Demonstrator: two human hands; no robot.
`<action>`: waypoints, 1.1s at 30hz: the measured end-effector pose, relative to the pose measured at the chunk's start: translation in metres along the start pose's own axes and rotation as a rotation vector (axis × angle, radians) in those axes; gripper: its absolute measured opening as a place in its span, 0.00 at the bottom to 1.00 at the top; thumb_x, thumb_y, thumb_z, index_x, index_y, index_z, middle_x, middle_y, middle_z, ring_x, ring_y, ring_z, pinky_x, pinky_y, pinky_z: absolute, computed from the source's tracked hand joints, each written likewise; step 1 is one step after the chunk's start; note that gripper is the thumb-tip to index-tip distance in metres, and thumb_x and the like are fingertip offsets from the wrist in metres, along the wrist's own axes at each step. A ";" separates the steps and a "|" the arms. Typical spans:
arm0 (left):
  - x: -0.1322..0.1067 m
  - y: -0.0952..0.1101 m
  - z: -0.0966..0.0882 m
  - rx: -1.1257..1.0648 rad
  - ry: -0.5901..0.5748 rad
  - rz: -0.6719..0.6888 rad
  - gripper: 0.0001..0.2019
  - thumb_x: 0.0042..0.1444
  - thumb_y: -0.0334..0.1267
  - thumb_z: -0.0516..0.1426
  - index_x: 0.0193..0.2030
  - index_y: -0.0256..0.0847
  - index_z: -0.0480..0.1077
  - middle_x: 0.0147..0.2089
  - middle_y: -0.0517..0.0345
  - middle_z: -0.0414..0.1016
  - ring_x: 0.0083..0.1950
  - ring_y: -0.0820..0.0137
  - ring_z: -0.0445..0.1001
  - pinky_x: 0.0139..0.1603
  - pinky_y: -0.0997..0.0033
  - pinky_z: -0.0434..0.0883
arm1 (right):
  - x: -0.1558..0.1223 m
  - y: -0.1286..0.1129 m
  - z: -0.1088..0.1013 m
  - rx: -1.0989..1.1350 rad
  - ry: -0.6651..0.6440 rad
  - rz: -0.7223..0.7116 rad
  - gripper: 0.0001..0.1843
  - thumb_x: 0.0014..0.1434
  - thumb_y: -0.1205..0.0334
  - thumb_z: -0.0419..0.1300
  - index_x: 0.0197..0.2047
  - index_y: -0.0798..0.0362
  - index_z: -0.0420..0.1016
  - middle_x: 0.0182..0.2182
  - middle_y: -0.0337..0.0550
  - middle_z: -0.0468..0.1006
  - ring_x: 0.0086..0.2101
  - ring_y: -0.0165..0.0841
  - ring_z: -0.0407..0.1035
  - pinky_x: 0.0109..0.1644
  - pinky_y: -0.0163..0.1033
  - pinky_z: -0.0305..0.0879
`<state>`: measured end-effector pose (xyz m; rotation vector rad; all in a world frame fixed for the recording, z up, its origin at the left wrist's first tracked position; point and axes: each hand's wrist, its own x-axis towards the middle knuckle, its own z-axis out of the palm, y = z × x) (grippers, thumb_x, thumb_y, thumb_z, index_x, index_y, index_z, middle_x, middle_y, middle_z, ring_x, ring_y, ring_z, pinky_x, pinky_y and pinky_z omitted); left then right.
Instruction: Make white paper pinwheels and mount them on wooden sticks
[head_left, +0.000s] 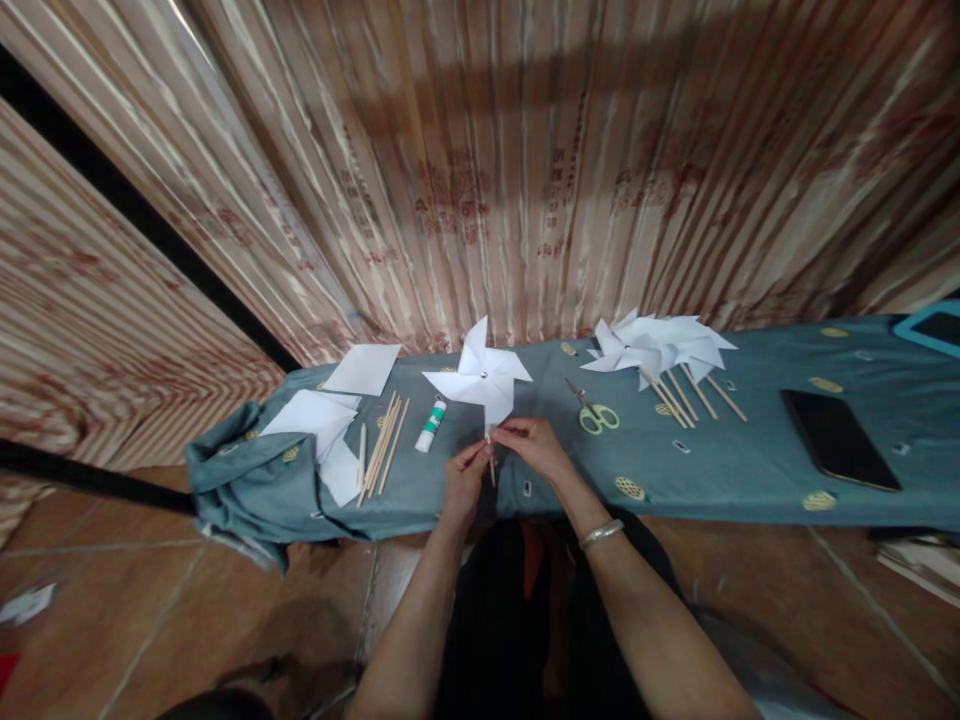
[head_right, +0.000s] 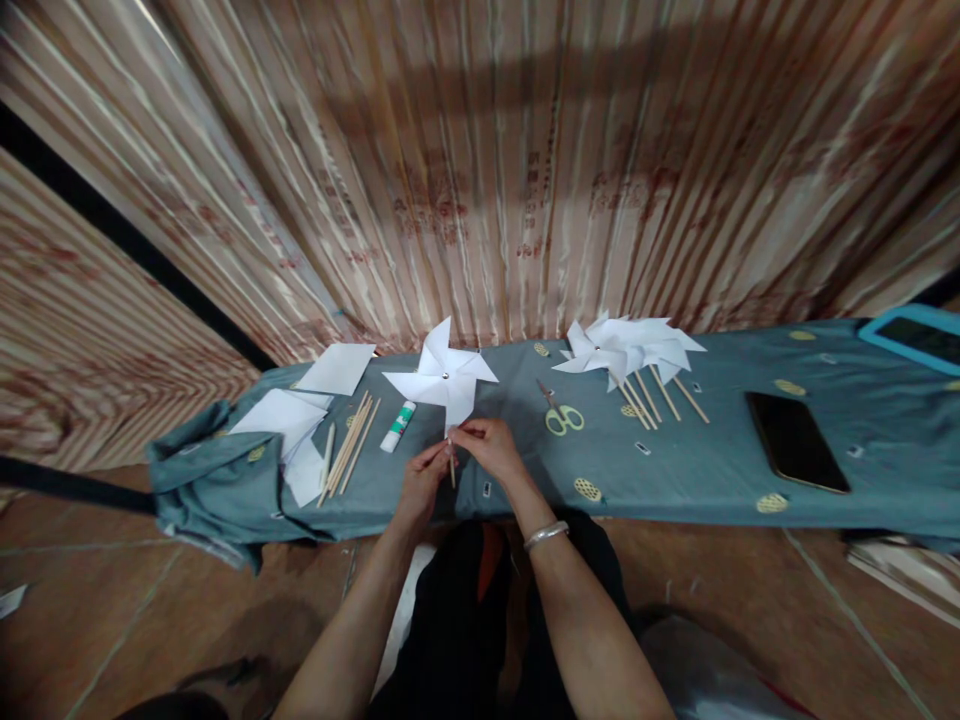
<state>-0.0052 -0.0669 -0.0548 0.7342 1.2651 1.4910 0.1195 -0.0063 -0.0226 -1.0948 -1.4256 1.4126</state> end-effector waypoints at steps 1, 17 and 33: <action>0.000 0.000 0.000 -0.002 0.003 -0.006 0.21 0.38 0.51 0.69 0.35 0.37 0.81 0.26 0.59 0.76 0.29 0.73 0.68 0.35 0.72 0.65 | 0.001 0.000 -0.005 -0.063 0.041 -0.005 0.17 0.44 0.45 0.67 0.21 0.51 0.80 0.22 0.42 0.80 0.27 0.37 0.72 0.36 0.41 0.64; -0.003 0.006 0.000 0.085 -0.039 -0.024 0.19 0.39 0.50 0.68 0.35 0.38 0.81 0.27 0.59 0.76 0.30 0.72 0.68 0.36 0.71 0.65 | 0.048 0.010 -0.052 0.230 0.458 -0.082 0.20 0.42 0.43 0.66 0.30 0.51 0.80 0.31 0.42 0.81 0.36 0.36 0.73 0.43 0.43 0.68; 0.000 0.002 -0.001 0.073 -0.006 -0.040 0.21 0.37 0.51 0.69 0.35 0.39 0.81 0.26 0.58 0.76 0.29 0.73 0.68 0.33 0.73 0.64 | 0.033 0.000 -0.048 0.359 0.398 0.048 0.17 0.30 0.49 0.73 0.21 0.50 0.76 0.21 0.36 0.76 0.24 0.29 0.67 0.30 0.36 0.65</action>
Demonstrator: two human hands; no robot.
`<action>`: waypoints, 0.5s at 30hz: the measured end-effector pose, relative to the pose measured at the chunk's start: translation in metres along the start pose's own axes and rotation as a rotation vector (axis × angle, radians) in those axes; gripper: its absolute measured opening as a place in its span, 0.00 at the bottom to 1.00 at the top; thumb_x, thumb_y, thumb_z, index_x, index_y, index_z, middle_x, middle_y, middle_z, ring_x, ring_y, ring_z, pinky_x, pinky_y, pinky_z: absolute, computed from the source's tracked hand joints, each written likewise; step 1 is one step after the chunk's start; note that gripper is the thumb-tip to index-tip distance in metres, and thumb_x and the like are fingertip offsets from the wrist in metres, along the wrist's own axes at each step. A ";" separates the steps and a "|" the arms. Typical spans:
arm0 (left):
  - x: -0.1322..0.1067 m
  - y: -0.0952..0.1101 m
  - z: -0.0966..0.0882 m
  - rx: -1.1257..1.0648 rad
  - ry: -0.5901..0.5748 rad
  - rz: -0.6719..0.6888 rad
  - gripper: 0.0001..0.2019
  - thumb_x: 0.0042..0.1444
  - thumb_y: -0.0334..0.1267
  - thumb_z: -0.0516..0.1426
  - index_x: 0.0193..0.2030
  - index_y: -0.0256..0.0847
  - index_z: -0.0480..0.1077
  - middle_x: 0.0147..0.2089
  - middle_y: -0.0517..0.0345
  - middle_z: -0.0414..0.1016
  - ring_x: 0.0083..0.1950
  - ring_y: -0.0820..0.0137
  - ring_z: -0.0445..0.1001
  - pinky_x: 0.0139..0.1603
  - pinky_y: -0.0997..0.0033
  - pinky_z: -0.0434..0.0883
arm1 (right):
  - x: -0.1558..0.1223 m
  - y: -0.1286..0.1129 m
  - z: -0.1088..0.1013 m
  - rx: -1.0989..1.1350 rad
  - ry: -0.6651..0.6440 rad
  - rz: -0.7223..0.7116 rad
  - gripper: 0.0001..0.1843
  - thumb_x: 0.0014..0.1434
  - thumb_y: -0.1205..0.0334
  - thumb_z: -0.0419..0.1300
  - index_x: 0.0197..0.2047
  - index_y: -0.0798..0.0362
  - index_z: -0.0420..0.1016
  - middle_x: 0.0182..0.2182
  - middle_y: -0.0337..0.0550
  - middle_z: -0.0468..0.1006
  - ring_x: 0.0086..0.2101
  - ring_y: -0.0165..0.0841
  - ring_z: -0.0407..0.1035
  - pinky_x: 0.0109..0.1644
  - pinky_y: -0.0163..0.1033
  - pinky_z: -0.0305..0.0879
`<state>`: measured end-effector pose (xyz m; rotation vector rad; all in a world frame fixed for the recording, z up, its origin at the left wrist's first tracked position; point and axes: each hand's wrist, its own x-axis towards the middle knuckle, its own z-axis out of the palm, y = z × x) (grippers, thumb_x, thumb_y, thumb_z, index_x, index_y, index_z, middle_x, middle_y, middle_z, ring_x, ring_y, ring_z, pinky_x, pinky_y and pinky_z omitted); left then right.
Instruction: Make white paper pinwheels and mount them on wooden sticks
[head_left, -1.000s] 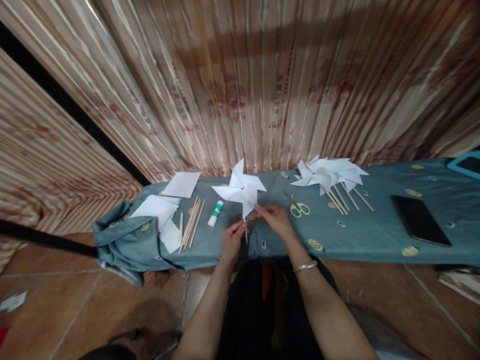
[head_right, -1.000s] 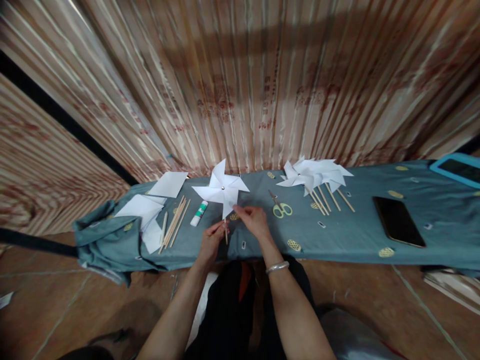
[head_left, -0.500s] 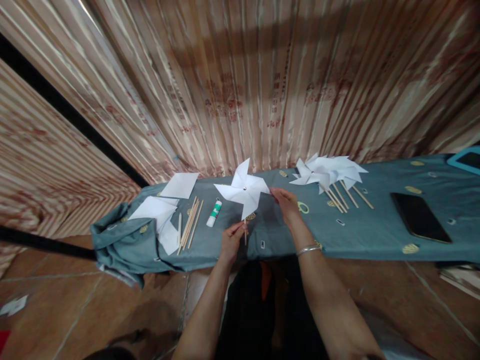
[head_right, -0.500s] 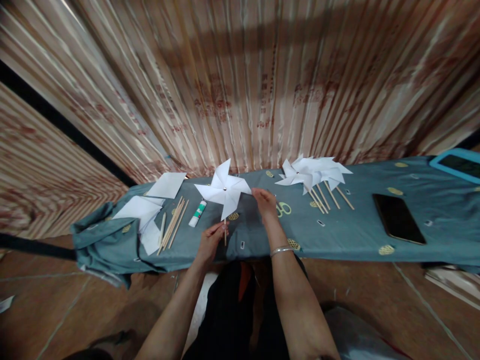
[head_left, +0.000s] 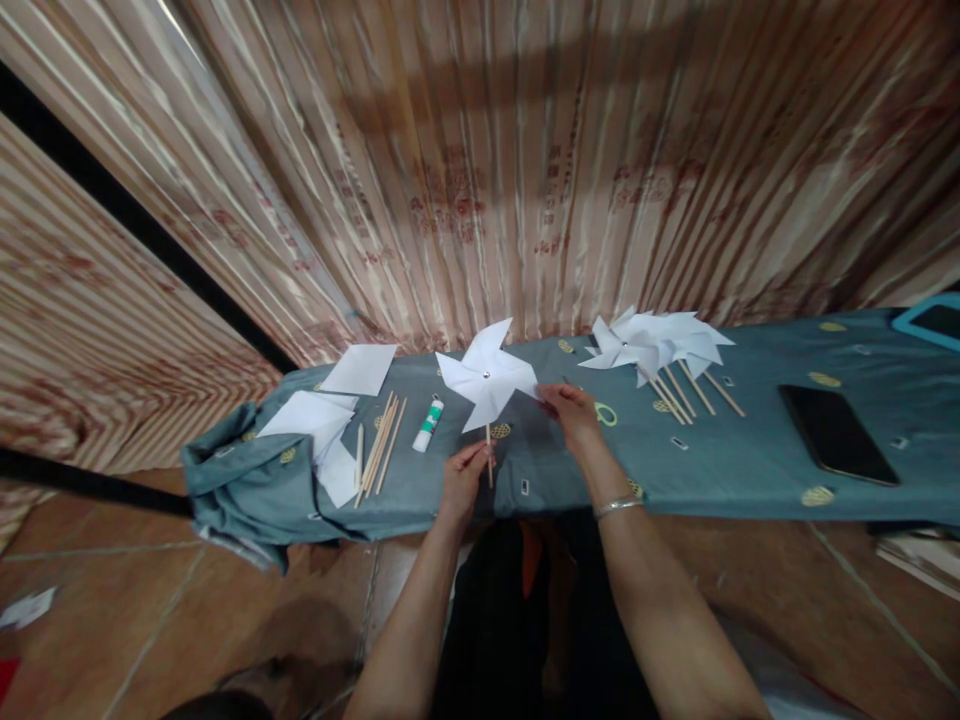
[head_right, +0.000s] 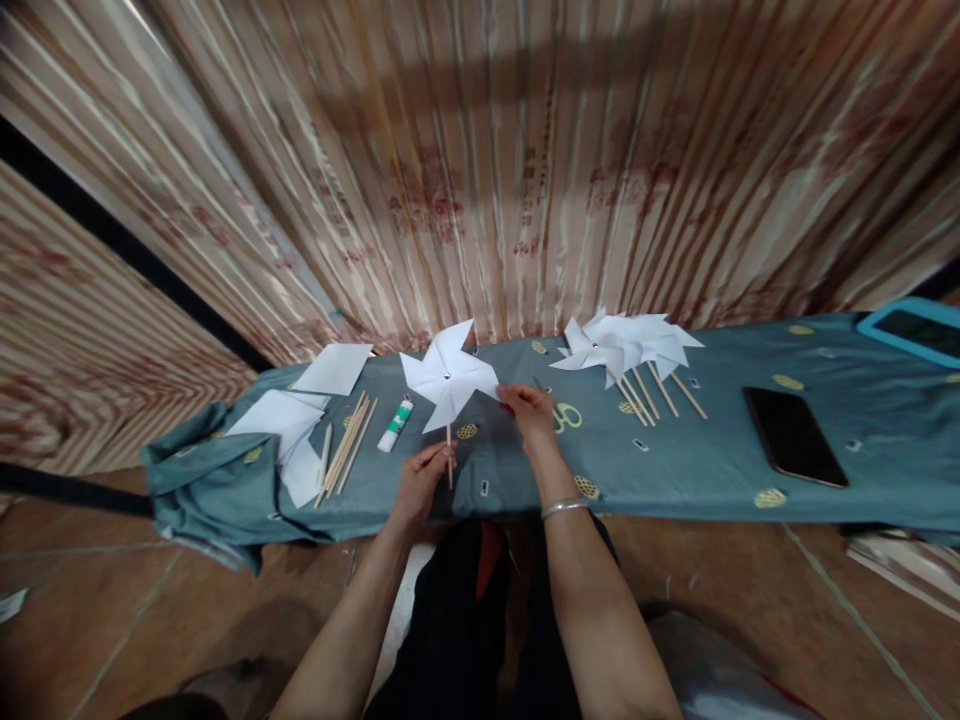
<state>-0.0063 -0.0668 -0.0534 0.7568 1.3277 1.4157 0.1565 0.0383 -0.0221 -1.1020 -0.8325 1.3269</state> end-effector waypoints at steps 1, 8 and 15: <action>0.000 0.000 0.000 -0.005 0.001 -0.001 0.21 0.37 0.51 0.68 0.35 0.39 0.81 0.26 0.58 0.76 0.29 0.73 0.68 0.33 0.73 0.64 | -0.003 0.000 0.001 -0.006 -0.010 0.003 0.18 0.30 0.49 0.73 0.21 0.50 0.76 0.21 0.36 0.76 0.24 0.29 0.67 0.30 0.36 0.64; -0.001 -0.001 0.001 -0.026 0.014 0.000 0.20 0.38 0.50 0.68 0.36 0.39 0.81 0.26 0.59 0.75 0.29 0.74 0.69 0.34 0.73 0.65 | -0.020 0.001 0.010 -0.071 -0.095 0.014 0.19 0.32 0.47 0.73 0.19 0.52 0.74 0.15 0.33 0.71 0.20 0.27 0.61 0.26 0.35 0.58; 0.001 -0.006 0.001 -0.024 0.036 0.023 0.21 0.39 0.51 0.68 0.37 0.38 0.81 0.27 0.57 0.77 0.30 0.72 0.70 0.38 0.70 0.67 | -0.034 0.000 0.015 -0.088 -0.156 0.041 0.20 0.32 0.45 0.73 0.20 0.52 0.75 0.16 0.34 0.72 0.21 0.28 0.63 0.26 0.35 0.59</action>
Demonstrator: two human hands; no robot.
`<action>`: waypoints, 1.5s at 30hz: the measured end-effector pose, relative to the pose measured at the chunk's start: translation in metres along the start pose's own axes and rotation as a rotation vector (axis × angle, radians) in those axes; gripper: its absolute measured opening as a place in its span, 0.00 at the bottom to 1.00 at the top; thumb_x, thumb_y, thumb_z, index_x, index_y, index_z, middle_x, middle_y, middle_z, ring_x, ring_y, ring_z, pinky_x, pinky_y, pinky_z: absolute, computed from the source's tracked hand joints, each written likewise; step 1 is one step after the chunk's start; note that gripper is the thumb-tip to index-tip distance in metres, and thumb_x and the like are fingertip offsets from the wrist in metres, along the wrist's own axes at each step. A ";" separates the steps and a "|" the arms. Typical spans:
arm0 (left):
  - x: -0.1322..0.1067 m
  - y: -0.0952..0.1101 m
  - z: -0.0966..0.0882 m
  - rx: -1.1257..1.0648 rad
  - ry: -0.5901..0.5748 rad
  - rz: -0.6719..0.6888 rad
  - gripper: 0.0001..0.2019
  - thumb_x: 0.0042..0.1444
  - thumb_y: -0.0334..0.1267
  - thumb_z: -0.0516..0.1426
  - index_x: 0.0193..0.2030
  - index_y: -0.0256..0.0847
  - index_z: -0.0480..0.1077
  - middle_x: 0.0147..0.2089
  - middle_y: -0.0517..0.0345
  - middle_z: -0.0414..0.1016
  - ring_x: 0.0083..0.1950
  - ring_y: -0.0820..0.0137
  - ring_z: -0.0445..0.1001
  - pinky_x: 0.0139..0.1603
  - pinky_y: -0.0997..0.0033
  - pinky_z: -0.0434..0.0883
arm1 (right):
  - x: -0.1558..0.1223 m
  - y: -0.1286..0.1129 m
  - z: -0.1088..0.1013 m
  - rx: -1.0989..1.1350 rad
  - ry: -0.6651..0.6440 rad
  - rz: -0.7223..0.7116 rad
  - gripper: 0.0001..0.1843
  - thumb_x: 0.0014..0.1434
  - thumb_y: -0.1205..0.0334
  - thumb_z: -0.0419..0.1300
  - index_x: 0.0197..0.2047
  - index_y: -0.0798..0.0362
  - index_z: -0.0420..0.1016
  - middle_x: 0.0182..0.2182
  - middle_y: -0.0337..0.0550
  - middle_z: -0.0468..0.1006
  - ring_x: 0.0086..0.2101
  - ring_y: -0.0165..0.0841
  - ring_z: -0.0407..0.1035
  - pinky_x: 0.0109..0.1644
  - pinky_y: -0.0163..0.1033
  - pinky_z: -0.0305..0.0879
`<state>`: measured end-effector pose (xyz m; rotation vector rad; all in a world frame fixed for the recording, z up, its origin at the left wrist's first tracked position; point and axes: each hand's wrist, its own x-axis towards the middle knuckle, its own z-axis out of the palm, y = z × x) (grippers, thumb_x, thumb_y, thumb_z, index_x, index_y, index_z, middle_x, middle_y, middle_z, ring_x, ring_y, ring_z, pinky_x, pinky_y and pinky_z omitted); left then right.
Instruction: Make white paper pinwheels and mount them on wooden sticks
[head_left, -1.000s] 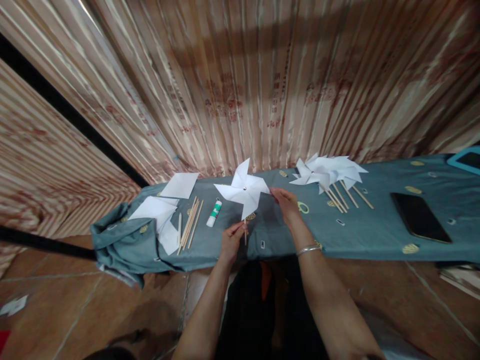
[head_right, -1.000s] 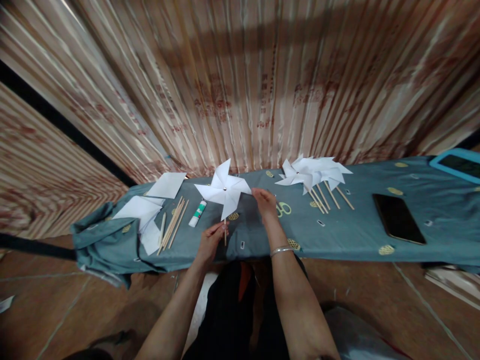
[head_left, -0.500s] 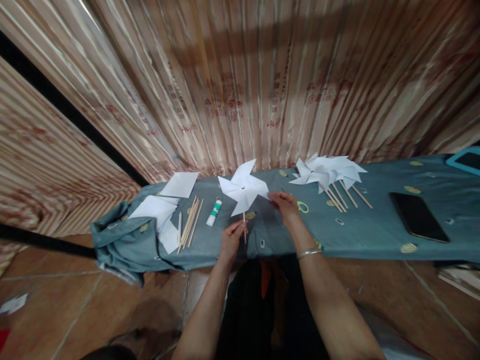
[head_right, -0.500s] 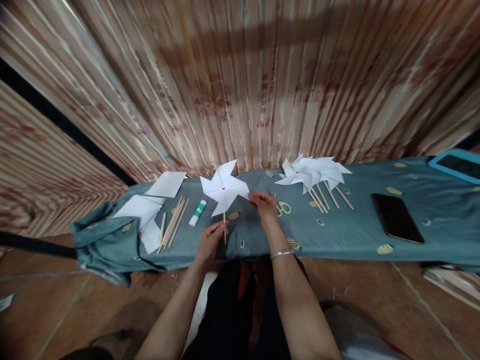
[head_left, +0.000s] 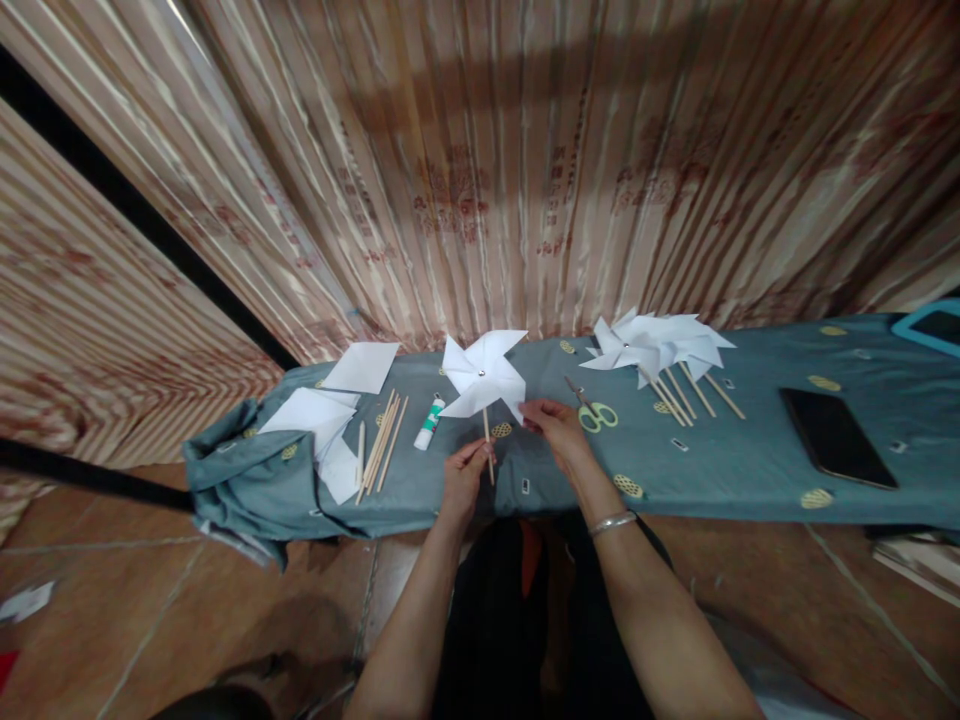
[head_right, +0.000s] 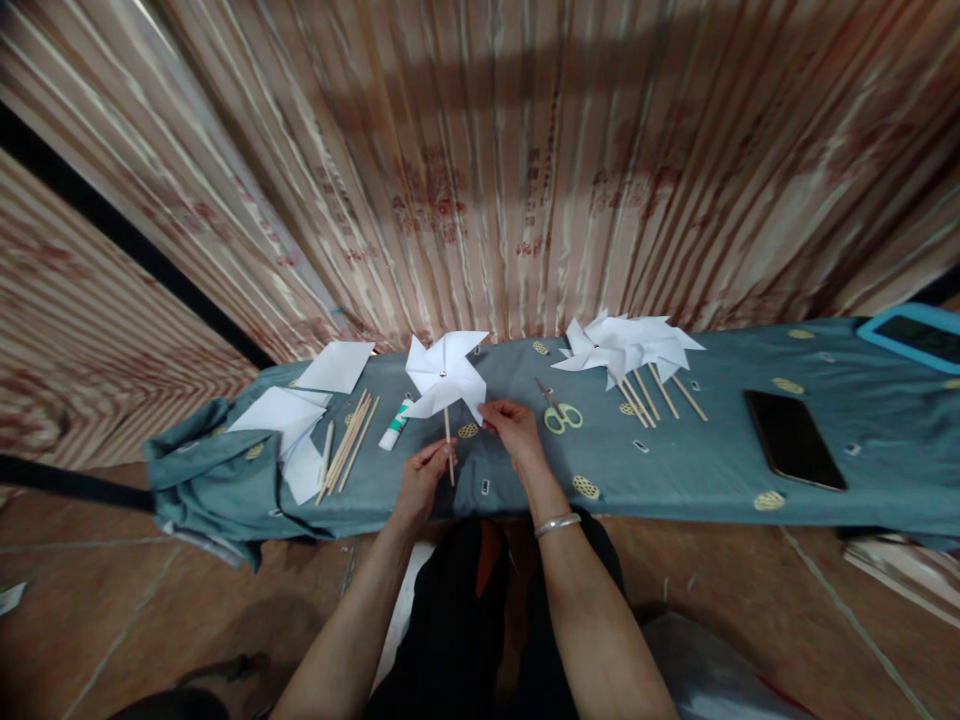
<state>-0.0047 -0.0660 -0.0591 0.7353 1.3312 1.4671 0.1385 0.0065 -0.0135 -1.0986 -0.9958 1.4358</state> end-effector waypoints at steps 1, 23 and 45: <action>0.000 0.000 0.000 -0.004 0.005 0.002 0.21 0.39 0.51 0.68 0.36 0.38 0.81 0.28 0.57 0.77 0.30 0.72 0.70 0.38 0.70 0.67 | -0.002 0.000 0.000 0.002 -0.010 0.006 0.20 0.32 0.45 0.73 0.20 0.52 0.75 0.16 0.34 0.72 0.21 0.27 0.64 0.26 0.35 0.59; -0.002 0.004 0.001 0.019 -0.050 0.062 0.19 0.42 0.50 0.67 0.36 0.38 0.81 0.30 0.55 0.78 0.33 0.70 0.70 0.40 0.70 0.67 | -0.015 0.016 0.027 -0.113 -0.191 -0.004 0.17 0.38 0.46 0.70 0.19 0.52 0.77 0.19 0.40 0.78 0.20 0.29 0.67 0.27 0.34 0.62; -0.002 0.006 0.000 0.060 -0.058 0.006 0.19 0.40 0.50 0.67 0.35 0.39 0.81 0.25 0.60 0.75 0.29 0.72 0.68 0.35 0.71 0.65 | 0.034 -0.004 -0.038 -0.170 0.228 -0.364 0.20 0.45 0.44 0.66 0.36 0.51 0.79 0.33 0.43 0.82 0.35 0.37 0.73 0.44 0.44 0.68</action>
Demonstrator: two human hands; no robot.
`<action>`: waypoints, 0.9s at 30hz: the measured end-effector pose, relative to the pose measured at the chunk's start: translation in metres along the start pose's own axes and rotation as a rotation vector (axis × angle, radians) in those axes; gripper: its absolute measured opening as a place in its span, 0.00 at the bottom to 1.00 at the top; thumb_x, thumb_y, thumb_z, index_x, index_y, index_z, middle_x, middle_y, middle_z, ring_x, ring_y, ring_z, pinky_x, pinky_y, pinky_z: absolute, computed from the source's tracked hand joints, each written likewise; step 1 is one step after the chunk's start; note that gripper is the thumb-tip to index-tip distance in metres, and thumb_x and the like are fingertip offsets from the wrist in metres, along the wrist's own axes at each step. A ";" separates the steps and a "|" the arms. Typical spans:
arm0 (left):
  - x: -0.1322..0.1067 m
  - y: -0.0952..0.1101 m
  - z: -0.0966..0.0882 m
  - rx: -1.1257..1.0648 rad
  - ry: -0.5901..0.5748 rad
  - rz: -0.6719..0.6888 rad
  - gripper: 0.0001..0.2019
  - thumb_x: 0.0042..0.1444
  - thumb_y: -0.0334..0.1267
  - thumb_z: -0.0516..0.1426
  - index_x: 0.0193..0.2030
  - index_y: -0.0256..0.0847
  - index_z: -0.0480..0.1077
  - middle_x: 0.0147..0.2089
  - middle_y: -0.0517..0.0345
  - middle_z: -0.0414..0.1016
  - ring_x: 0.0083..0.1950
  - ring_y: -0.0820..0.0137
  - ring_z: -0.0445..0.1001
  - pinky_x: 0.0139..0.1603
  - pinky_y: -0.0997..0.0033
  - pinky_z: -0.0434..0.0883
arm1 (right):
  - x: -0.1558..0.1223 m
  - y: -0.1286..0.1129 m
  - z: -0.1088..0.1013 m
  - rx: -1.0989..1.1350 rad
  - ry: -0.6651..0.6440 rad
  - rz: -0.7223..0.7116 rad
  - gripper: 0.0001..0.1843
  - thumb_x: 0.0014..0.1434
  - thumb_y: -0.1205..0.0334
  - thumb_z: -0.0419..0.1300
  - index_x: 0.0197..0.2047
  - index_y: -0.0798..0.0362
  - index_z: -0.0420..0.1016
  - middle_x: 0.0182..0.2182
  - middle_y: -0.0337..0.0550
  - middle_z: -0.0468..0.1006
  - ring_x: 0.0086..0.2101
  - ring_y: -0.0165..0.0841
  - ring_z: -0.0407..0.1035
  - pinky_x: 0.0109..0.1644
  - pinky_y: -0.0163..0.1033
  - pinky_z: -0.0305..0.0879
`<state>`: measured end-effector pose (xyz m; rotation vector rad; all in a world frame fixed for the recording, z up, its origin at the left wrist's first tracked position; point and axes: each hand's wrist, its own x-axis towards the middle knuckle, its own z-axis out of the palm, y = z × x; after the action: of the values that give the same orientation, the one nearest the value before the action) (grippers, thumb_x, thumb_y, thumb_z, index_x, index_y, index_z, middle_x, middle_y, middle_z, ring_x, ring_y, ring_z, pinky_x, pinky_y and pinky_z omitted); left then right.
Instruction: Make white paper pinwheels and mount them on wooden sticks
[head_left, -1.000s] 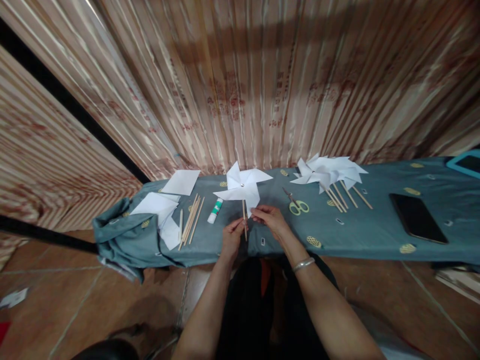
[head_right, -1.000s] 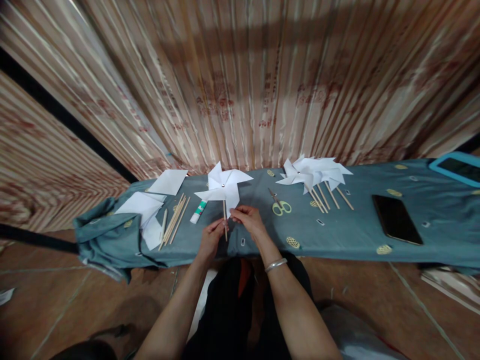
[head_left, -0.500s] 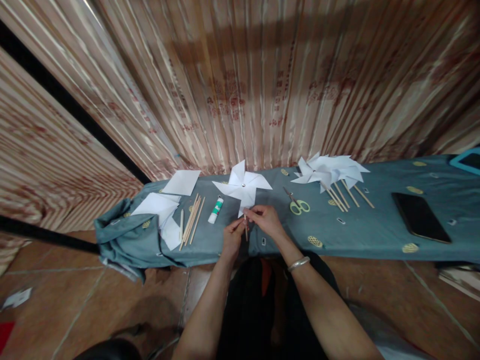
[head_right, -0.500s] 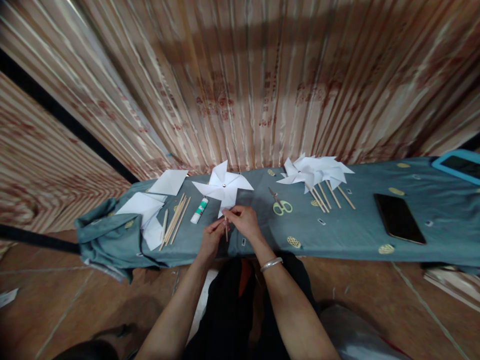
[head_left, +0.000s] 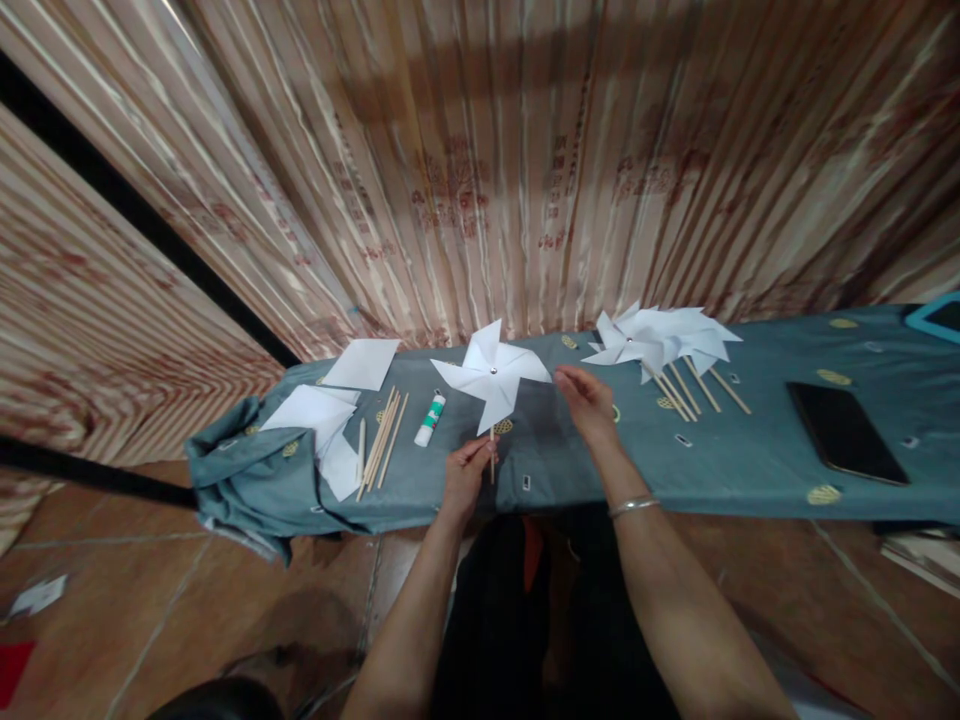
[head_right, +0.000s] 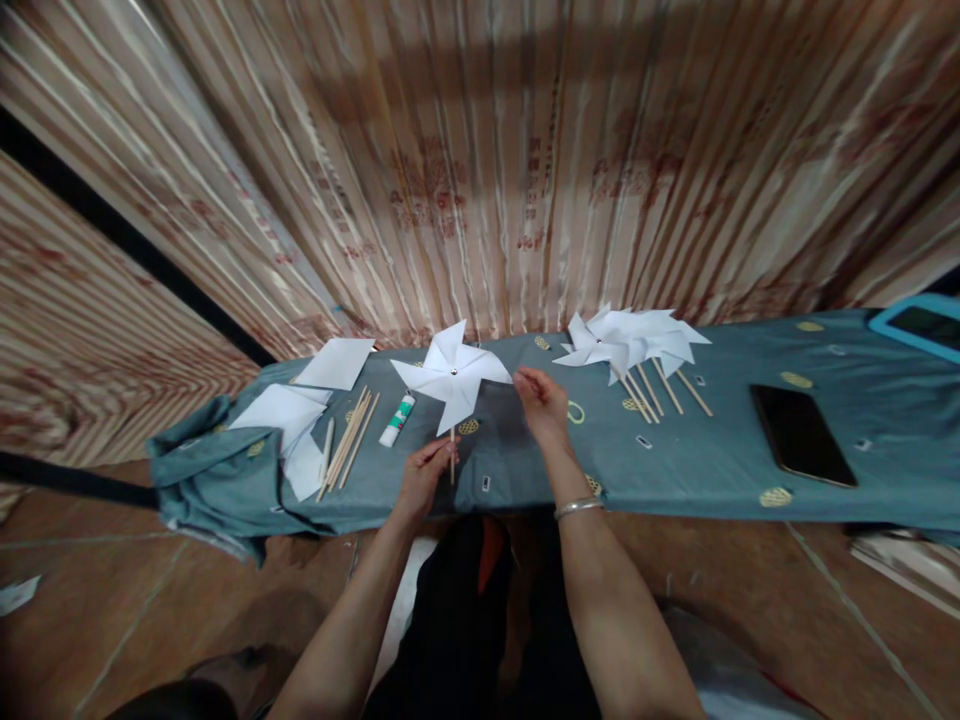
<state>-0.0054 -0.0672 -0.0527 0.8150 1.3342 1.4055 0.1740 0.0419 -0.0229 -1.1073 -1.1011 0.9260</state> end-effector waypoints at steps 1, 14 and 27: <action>0.000 0.000 0.000 0.000 0.003 0.000 0.18 0.39 0.50 0.67 0.34 0.39 0.81 0.25 0.60 0.75 0.29 0.72 0.68 0.35 0.71 0.65 | 0.000 0.000 0.002 0.025 -0.016 0.010 0.19 0.45 0.45 0.66 0.35 0.51 0.79 0.32 0.43 0.82 0.35 0.37 0.73 0.43 0.44 0.68; 0.003 -0.004 0.001 -0.023 0.028 0.006 0.19 0.38 0.49 0.68 0.34 0.38 0.81 0.25 0.60 0.74 0.29 0.73 0.68 0.36 0.72 0.65 | -0.012 -0.005 0.004 0.117 -0.087 0.116 0.17 0.41 0.45 0.69 0.22 0.50 0.78 0.21 0.38 0.77 0.26 0.33 0.68 0.38 0.41 0.67; 0.002 -0.004 0.002 -0.061 0.047 -0.003 0.20 0.37 0.49 0.69 0.35 0.38 0.81 0.24 0.60 0.75 0.27 0.74 0.68 0.34 0.73 0.65 | -0.039 -0.008 0.013 0.126 -0.244 0.225 0.19 0.38 0.44 0.70 0.22 0.51 0.77 0.21 0.40 0.78 0.26 0.33 0.70 0.36 0.40 0.66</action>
<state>-0.0034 -0.0656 -0.0563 0.7436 1.3205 1.4643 0.1528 0.0060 -0.0215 -1.0470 -1.1118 1.3181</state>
